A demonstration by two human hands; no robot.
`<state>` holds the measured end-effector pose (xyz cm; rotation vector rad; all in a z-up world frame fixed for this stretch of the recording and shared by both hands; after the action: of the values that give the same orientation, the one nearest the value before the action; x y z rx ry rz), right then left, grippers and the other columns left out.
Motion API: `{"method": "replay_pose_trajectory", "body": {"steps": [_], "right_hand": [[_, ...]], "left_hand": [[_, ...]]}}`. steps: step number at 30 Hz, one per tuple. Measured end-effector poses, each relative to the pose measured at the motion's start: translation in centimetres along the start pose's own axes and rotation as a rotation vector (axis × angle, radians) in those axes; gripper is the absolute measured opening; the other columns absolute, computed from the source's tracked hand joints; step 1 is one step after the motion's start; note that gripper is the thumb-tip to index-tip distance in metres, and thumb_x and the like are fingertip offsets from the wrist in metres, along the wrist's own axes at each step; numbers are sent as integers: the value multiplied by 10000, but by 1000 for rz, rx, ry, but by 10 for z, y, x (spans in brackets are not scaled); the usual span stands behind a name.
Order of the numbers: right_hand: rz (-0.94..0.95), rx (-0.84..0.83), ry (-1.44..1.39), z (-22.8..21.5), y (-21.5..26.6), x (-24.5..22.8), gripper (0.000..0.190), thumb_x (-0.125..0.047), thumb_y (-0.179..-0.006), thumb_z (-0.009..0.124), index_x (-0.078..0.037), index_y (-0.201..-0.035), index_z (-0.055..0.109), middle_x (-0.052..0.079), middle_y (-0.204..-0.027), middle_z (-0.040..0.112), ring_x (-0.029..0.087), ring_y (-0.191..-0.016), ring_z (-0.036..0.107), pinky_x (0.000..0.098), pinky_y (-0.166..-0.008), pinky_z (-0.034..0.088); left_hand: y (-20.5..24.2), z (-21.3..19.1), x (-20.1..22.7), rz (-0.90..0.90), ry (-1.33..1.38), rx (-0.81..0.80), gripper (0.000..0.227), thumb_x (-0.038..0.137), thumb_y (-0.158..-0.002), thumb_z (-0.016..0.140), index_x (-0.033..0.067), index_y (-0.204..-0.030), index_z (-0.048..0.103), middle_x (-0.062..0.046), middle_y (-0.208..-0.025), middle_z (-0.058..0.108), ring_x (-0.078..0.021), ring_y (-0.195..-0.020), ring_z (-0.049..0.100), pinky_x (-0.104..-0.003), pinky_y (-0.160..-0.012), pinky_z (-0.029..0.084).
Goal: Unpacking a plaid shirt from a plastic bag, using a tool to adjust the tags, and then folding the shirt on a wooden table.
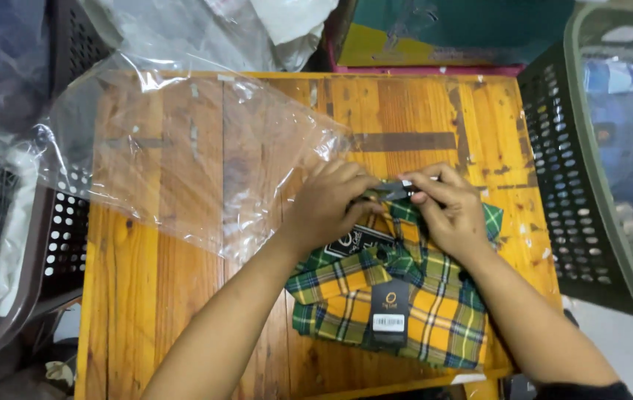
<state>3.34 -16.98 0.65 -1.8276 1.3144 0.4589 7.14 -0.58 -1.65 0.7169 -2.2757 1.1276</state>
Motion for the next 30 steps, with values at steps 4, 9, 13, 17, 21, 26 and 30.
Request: {"method": "replay_pose_trajectory", "body": {"steps": [4, 9, 13, 17, 21, 26, 30], "right_hand": [[-13, -9, -29, 2, 1, 0, 192, -127, -790, 610, -66, -965, 664, 89, -794, 598, 229, -685, 584, 318, -631, 449], [10, -3, -47, 2, -1, -2, 169, -88, -791, 612, -51, -948, 663, 97, -749, 601, 212, -641, 578, 309, -574, 435], [21, 0, -34, 4, 1, 0, 160, -84, -785, 624, -57, -936, 668, 87, -748, 607, 205, -643, 582, 298, -560, 434], [18, 9, -25, 3, 0, -2, 153, -85, -786, 628, -52, -929, 669, 94, -741, 601, 233, -639, 578, 303, -554, 437], [31, 0, -23, 4, 0, -3, 153, -88, -790, 623, -51, -931, 669, 89, -743, 606, 233, -644, 583, 307, -556, 444], [36, 1, -14, 3, -1, -2, 145, -102, -796, 623, -44, -921, 671, 90, -741, 606, 232, -651, 589, 306, -559, 444], [12, 31, -11, 2, 1, -4, 146, -99, -793, 629, -40, -919, 672, 105, -741, 598, 245, -653, 581, 312, -566, 446]], "left_hand": [[0, 2, -7, -34, -12, -36, 227, 317, -796, 568, 152, -950, 596, 10, -781, 533, -181, -790, 513, -302, -735, 363], [1, 5, -14, -45, 6, -17, 208, 302, -796, 579, 150, -937, 604, 9, -771, 539, -182, -788, 524, -301, -732, 367], [2, 6, -14, -57, -20, -10, 193, 294, -798, 577, 157, -930, 610, 17, -759, 540, -172, -785, 524, -299, -732, 367], [1, 4, -11, -52, -19, -11, 206, 303, -799, 573, 138, -918, 608, 6, -752, 534, -179, -778, 519, -294, -747, 365], [0, 4, -11, -55, -26, -9, 210, 311, -792, 582, 142, -915, 607, 11, -753, 536, -176, -781, 521, -295, -751, 367], [-2, 2, -8, -80, 2, 1, 194, 288, -784, 608, 131, -897, 618, 15, -736, 541, -168, -759, 525, -290, -740, 366], [-2, 2, -7, -75, -4, -3, 195, 282, -782, 608, 127, -901, 616, 14, -735, 539, -167, -760, 523, -290, -736, 361]]}}
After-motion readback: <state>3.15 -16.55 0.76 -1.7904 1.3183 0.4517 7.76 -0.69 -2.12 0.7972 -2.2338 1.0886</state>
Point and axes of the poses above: each hand's wrist, its own y-axis away from the middle knuckle, its own z-axis out of the palm, x = y × z, the point moved 4 cm from there along -y, towards the middle knuckle
